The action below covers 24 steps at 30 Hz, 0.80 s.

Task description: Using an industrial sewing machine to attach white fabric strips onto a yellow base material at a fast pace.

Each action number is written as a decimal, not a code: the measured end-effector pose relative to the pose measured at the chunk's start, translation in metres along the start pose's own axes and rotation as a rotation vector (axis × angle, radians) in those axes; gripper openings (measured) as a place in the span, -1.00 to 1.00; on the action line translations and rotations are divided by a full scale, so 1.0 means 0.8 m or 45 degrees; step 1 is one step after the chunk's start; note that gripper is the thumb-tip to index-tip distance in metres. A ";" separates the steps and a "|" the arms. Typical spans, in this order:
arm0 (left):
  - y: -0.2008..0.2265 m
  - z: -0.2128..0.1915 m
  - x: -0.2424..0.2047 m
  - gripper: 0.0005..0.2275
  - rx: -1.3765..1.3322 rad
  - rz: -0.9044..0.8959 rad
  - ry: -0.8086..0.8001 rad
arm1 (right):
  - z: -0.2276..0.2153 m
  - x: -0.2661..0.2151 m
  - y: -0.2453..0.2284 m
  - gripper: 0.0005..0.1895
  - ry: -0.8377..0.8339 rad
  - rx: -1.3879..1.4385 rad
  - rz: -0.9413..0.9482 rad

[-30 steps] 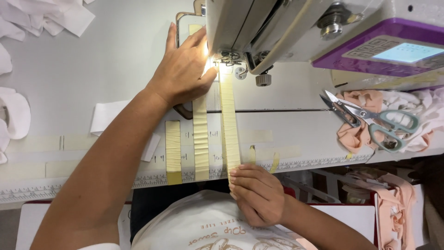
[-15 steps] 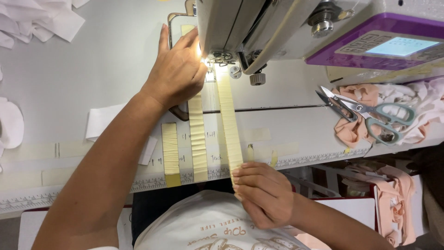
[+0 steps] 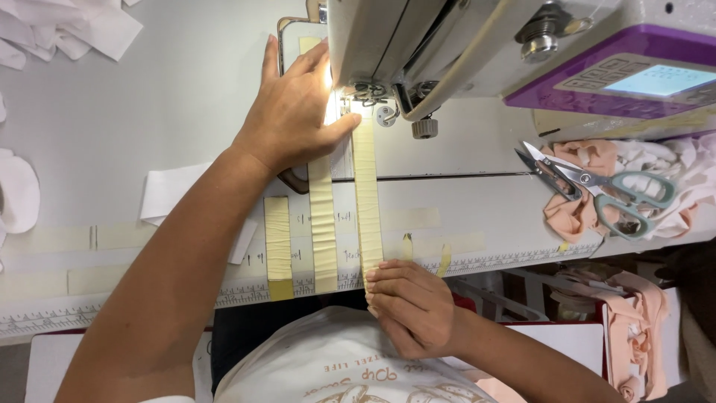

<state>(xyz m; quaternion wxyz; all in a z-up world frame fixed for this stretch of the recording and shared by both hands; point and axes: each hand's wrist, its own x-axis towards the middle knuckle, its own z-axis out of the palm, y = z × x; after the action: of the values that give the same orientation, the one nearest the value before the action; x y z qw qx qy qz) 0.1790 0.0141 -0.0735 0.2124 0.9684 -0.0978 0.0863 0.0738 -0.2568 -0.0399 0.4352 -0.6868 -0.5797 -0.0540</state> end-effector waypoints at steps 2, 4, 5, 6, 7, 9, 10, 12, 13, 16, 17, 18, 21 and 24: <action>-0.002 0.003 0.000 -0.49 -0.013 0.005 0.014 | 0.000 -0.002 0.000 -0.89 -0.004 -0.006 0.002; -0.003 0.003 -0.001 -0.48 -0.021 0.009 0.032 | 0.001 -0.003 0.000 -0.89 -0.007 -0.012 -0.001; -0.002 0.003 -0.001 -0.47 -0.037 0.015 0.046 | 0.001 -0.004 0.001 -0.89 -0.003 -0.027 -0.007; -0.002 0.002 -0.002 -0.46 -0.052 0.021 0.061 | 0.001 -0.005 0.001 -0.89 0.001 -0.042 -0.012; -0.001 0.001 -0.001 -0.46 -0.052 0.020 0.062 | 0.001 -0.003 0.000 -0.89 0.000 -0.042 -0.014; 0.000 0.000 -0.001 -0.51 -0.025 0.006 0.020 | 0.000 -0.001 -0.001 -0.88 -0.014 -0.038 -0.017; 0.000 0.001 -0.001 -0.51 -0.025 0.006 0.020 | 0.001 -0.001 -0.001 -0.88 -0.015 -0.038 -0.018; -0.001 0.001 -0.001 -0.50 -0.020 0.005 0.028 | 0.002 -0.002 0.000 -0.86 -0.006 -0.040 -0.018; 0.000 0.001 -0.001 -0.50 -0.021 0.003 0.028 | 0.002 -0.002 0.000 -0.86 -0.007 -0.039 -0.018; 0.000 0.000 -0.001 -0.50 -0.040 0.002 0.026 | 0.003 -0.001 0.000 -0.88 -0.002 -0.056 -0.029; 0.000 0.000 -0.001 -0.51 -0.043 0.004 0.028 | 0.003 -0.001 -0.001 -0.89 -0.003 -0.053 -0.036; 0.000 0.000 -0.001 -0.51 -0.047 0.007 0.030 | 0.002 -0.001 -0.002 -0.90 -0.003 -0.050 -0.043; 0.001 -0.002 -0.001 -0.54 -0.057 0.004 0.023 | 0.004 0.001 -0.001 -0.88 0.005 -0.055 -0.046; 0.001 -0.001 -0.001 -0.54 -0.061 0.007 0.036 | 0.005 -0.001 0.001 -0.88 -0.002 -0.068 -0.049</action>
<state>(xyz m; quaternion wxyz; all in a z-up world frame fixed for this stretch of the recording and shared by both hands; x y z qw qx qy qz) 0.1778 0.0139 -0.0726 0.2367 0.9614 -0.0995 0.0984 0.0723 -0.2550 -0.0434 0.4152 -0.6869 -0.5914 -0.0771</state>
